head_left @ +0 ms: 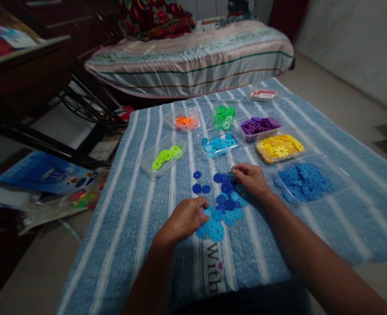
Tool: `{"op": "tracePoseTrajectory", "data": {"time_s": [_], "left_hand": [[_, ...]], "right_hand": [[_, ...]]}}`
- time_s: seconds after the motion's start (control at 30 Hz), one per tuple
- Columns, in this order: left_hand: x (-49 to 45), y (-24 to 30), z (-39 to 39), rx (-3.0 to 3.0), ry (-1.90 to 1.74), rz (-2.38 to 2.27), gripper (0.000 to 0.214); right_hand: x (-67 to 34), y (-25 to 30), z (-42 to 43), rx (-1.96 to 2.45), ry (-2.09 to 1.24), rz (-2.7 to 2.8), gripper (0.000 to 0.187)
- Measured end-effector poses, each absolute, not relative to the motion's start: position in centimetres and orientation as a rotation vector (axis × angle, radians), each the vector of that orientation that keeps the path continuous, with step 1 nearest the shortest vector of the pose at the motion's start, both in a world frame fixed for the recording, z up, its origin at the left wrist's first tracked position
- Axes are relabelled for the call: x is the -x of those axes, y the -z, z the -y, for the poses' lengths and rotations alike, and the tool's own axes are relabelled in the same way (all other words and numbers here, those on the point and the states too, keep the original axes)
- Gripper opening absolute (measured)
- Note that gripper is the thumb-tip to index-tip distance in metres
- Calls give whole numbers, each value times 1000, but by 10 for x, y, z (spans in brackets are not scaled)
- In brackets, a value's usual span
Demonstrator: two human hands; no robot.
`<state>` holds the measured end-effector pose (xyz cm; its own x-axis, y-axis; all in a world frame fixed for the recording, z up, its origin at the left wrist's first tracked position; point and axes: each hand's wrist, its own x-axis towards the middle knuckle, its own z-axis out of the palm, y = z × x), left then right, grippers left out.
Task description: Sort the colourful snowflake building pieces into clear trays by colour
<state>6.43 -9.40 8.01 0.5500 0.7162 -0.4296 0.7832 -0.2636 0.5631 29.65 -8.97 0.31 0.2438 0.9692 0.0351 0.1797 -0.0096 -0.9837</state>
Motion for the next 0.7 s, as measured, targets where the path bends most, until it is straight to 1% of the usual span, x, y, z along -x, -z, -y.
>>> {"op": "tracePoseTrajectory", "data": {"time_s": [0.13, 0.2, 0.37, 0.43, 0.5, 0.57, 0.7], "left_hand": [[-63, -82, 88, -1849, -70, -1144, 13], [-69, -86, 80, -1742, -224, -1163, 14], [-99, -101, 51, -1372, -903, -1197, 30], [-108, -105, 41, -1270, -1059, -1167, 35], [-112, -104, 37, -1257, -1094, -1167, 36], [-109, -99, 39, -1296, -1039, -1206, 33], [-91, -82, 53, -1516, -726, -1303, 20]], "right_hand": [[-297, -3, 89, 1448, -913, 1172, 23], [-297, -3, 89, 1454, -907, 1174, 23], [-297, -3, 90, 1439, -913, 1164, 22], [-297, -3, 90, 1436, -917, 1160, 21], [-297, -2, 89, 1436, -917, 1162, 20], [-297, -1, 89, 1436, -916, 1162, 20], [-297, -1, 89, 1441, -916, 1158, 19]]}}
